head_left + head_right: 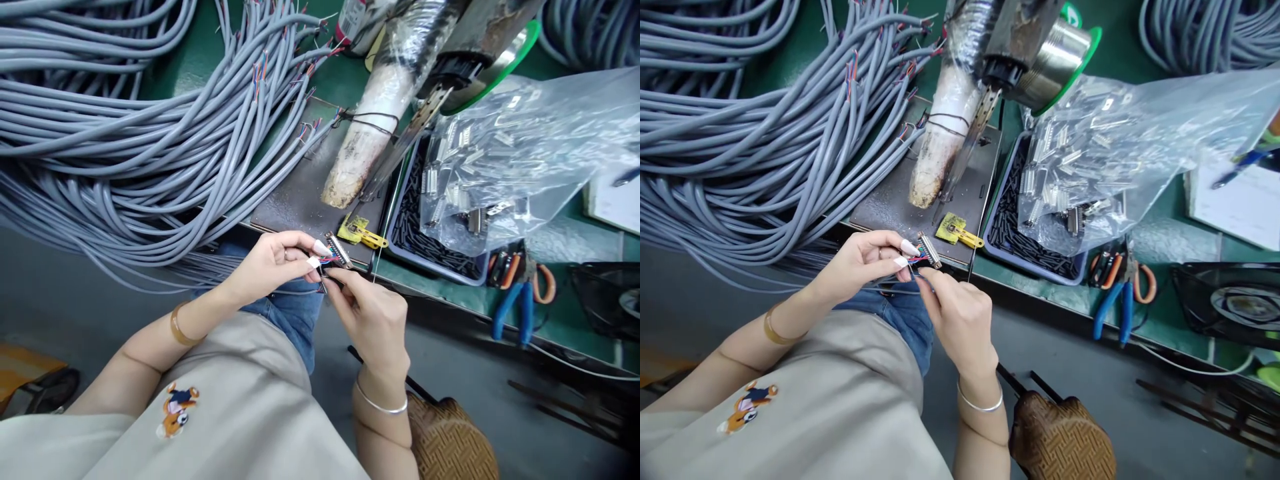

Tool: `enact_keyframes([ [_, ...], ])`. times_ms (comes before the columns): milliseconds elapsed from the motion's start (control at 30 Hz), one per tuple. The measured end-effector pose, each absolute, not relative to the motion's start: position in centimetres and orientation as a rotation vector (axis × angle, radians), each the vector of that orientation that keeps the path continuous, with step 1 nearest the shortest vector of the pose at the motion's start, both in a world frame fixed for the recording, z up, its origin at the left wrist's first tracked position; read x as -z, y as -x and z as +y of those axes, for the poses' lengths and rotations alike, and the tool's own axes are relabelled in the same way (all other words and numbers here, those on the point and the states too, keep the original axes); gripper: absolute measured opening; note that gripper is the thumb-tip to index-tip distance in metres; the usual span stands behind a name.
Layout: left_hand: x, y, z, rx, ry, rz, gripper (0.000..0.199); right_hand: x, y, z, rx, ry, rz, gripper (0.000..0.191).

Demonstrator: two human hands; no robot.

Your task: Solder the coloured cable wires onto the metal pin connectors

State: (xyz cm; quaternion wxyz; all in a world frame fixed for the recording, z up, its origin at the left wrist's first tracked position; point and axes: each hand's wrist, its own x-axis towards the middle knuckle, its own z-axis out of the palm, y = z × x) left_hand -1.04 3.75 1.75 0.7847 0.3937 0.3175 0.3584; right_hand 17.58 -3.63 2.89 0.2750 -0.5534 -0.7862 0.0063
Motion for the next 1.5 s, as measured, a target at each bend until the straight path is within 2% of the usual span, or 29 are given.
enact_keyframes([
  [133,-1.1,1.1,3.2,-0.772,-0.944,0.712,0.019,-2.9,-17.7,-3.1,0.007,1.434,-2.226,0.01],
  [367,-1.5,0.7,2.5,-0.799,-1.176,0.692,0.01,-4.9,-18.9,-3.3,0.068,1.477,-2.204,0.005],
  [433,-1.7,0.6,2.4,-0.821,-1.186,0.695,0.013,-5.5,-20.3,-3.1,0.136,1.614,-2.077,0.009],
  [533,-1.5,0.6,2.3,-0.857,-1.22,0.719,0.017,-6.0,-23.2,-2.1,0.361,1.957,-1.771,0.026],
  [633,-1.0,0.5,2.2,-0.93,-1.331,0.72,0.018,-5.9,-25.7,-0.4,0.202,2.221,-1.737,0.037],
  [767,-0.6,0.1,1.9,-0.998,-1.542,0.684,0.018,-5.2,-27.4,1.9,-0.097,2.258,-1.796,0.032],
  [867,-0.5,-0.3,1.6,-1.015,-1.604,0.629,0.016,-5.0,-28.0,3.0,-0.187,2.285,-1.806,0.028],
  [1067,0.1,-1.2,0.5,-0.97,-1.598,0.575,0.014,-4.6,-28.7,2.8,-0.108,2.162,-1.762,0.033],
  [1200,0.6,-1.7,0.5,-0.933,-1.48,0.701,0.014,-4.9,-27.4,1.3,0.07,2.062,-1.525,0.021],
  [1300,0.5,-1.5,1.5,-0.938,-1.228,0.789,0.015,-5.5,-24.8,-0.6,0.179,1.748,-1.227,0.015],
  [1500,-0.3,-0.7,3.1,-0.95,-0.935,0.756,0.019,-4.8,-19.1,-3.6,-0.439,1.588,-1.241,0.007],
])
